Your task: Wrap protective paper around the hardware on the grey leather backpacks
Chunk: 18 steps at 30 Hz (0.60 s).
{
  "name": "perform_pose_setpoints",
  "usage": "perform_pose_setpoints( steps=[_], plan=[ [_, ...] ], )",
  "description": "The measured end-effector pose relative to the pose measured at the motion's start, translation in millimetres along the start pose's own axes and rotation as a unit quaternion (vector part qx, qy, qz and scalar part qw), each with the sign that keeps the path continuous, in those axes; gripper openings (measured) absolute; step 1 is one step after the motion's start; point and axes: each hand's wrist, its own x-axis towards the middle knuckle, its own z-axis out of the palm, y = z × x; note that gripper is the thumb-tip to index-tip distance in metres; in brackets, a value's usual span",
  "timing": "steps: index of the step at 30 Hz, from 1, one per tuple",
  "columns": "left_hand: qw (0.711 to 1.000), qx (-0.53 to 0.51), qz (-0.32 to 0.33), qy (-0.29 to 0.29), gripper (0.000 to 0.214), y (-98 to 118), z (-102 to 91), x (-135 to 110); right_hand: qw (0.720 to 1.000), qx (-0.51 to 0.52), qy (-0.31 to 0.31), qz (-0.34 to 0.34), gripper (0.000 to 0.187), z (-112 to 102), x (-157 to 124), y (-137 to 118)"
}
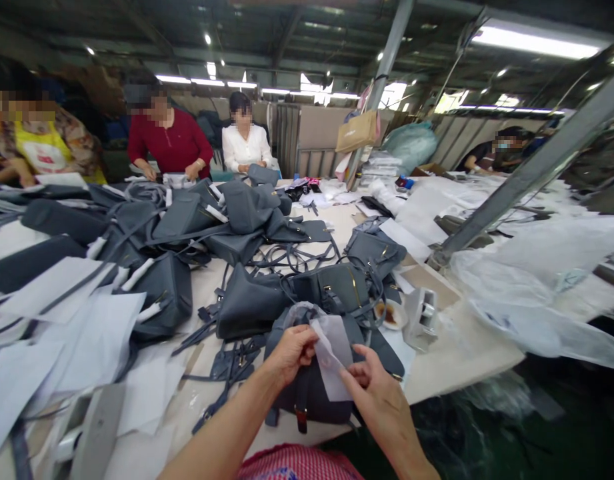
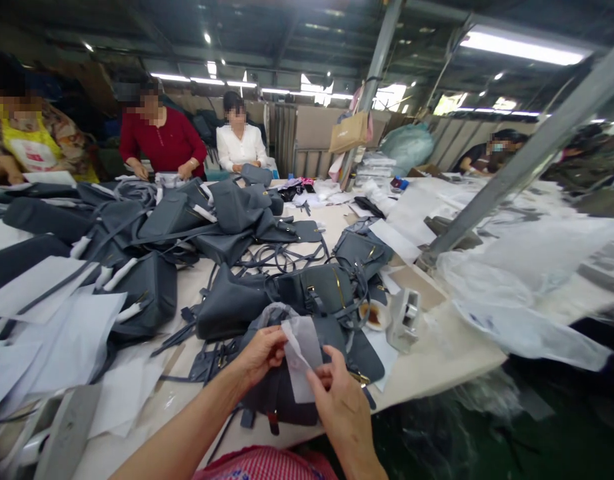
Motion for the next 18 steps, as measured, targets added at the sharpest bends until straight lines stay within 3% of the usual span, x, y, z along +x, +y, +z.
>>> perform_pose_setpoints(
  steps=[4,7,10,12,15,18],
  plan=[
    [1.0,0.003,0.001,-0.005,0.031,-2,0.7,-2,0.993,-0.029,0.094,-0.067,0.082,2,-7,-15],
    [1.0,0.013,0.009,-0.01,0.031,-5,2.4,-6,0.994,-0.035,0.084,-0.067,0.106,8,5,-29],
    [1.0,0.013,0.013,-0.015,0.032,-7,2.2,-9,0.998,0.014,0.052,-0.016,0.103,9,24,-32],
    [1.0,0.006,0.012,-0.019,0.033,-6,1.3,-11,0.994,0.106,0.024,0.005,0.098,6,29,-28],
    [1.0,-0.016,0.009,-0.023,0.036,-3,0.3,-12,0.943,0.328,-0.025,0.042,0.093,1,20,-14],
    [0.999,-0.039,0.002,-0.021,0.036,-2,-0.1,-11,0.846,0.513,-0.103,0.098,0.082,8,0,14]
  ],
)
